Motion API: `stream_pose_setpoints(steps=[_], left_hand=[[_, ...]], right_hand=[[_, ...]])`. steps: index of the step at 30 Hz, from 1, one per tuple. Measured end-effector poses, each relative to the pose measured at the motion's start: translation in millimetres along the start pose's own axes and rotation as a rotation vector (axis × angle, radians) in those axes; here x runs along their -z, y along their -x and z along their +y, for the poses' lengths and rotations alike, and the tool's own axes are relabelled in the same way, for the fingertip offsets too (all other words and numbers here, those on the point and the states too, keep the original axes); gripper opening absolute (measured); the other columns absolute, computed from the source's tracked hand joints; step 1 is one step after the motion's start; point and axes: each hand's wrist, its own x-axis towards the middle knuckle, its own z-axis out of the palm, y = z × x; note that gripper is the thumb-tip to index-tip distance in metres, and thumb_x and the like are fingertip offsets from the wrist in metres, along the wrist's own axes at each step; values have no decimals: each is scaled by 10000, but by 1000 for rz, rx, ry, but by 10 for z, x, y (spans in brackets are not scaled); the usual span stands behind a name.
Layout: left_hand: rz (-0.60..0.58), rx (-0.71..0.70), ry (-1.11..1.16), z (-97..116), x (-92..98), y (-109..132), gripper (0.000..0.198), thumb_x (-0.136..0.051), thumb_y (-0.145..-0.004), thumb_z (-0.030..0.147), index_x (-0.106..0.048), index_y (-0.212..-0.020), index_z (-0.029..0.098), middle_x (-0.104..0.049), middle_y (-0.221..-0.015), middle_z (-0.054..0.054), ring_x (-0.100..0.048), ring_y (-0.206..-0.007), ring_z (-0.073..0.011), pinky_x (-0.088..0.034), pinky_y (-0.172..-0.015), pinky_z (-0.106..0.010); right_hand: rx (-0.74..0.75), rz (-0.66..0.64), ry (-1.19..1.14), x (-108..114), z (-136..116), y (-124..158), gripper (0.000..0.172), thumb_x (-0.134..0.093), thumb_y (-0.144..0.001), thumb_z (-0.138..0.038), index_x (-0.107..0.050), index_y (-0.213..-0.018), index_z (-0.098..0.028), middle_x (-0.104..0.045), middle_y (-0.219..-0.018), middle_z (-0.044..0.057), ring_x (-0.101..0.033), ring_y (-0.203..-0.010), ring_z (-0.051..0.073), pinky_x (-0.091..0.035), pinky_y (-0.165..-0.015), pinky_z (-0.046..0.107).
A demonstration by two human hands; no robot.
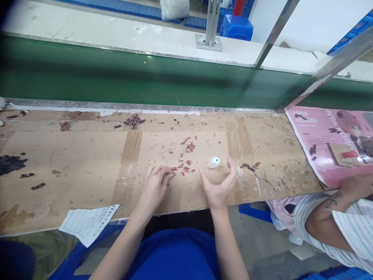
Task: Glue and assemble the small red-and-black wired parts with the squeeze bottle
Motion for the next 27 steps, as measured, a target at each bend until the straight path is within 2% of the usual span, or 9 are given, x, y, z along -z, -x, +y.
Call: stream_pose_setpoints(steps=[1, 3, 5, 6, 10, 15, 19, 21, 27], left_hand=[[-1, -1, 16, 20, 17, 1, 168, -533, -921, 181, -643, -800, 218, -683, -825, -40, -578, -864, -239, -485, -781, -380], [-3, -4, 57, 75, 78, 12, 168, -502, -939, 187, -634, -840, 222, -684, -847, -34, -589, -871, -227, -480, -789, -370], [-4, -13, 90, 140, 158, 33, 171, -486, -952, 200, -629, -862, 227, -686, -847, -22, -600, -864, -211, -473, -789, -356], [-1, -19, 99, 171, 199, 45, 173, -485, -956, 210, -628, -860, 229, -686, -837, -17, -604, -856, -206, -470, -787, -351], [-11, -12, 128, 250, 333, 88, 182, -498, -955, 248, -638, -839, 232, -694, -812, -9, -626, -850, -193, -475, -804, -340], [0, 44, 168, 229, 431, 106, 150, -547, -931, 289, -664, -855, 234, -709, -825, -17, -659, -832, -186, -511, -784, -323], [-22, 35, 157, 111, 454, 173, 133, -582, -923, 331, -673, -955, 240, -728, -927, -29, -667, -913, -199, -512, -820, -333], [10, 14, 66, 20, 419, 247, 159, -606, -910, 369, -687, -977, 250, -734, -963, -35, -659, -926, -219, -493, -821, -357], [108, -1, -130, -142, 217, 441, 193, -580, -925, 365, -746, -912, 268, -736, -927, -55, -627, -912, -246, -435, -770, -376]], right_hand=[[64, -14, 10, 11, -88, 72, 660, -873, -634, -339, -560, -1201, -208, -639, -1176, 141, -610, -1064, 284, -514, -849, 424], [97, -200, -94, -11, -256, 208, 321, -778, -774, -295, -658, -1063, -226, -695, -960, 83, -650, -896, 234, -536, -780, 380], [-10, -412, -240, -81, -379, 301, 131, -686, -862, -287, -707, -980, -236, -710, -864, 57, -664, -807, 204, -555, -722, 343], [-84, -490, -300, -123, -418, 326, 107, -662, -880, -294, -721, -948, -237, -717, -856, 52, -669, -796, 197, -562, -710, 330], [-285, -634, -413, -243, -475, 332, 121, -656, -876, -308, -729, -830, -222, -720, -841, 35, -687, -802, 180, -574, -734, 300], [-345, -687, -476, -311, -481, 362, 123, -677, -836, -321, -726, -831, -209, -729, -855, 45, -703, -799, 182, -589, -728, 292], [-400, -700, -470, -376, -387, 433, 162, -647, -850, -341, -727, -832, -201, -745, -827, 52, -714, -763, 188, -592, -712, 296], [-366, -697, -380, -391, -321, 456, 165, -632, -854, -321, -739, -841, -196, -752, -827, 63, -710, -742, 194, -584, -688, 301], [-85, -741, -93, -369, -264, 450, 203, -567, -885, -224, -769, -879, -216, -759, -864, 79, -695, -816, 228, -575, -752, 357]])
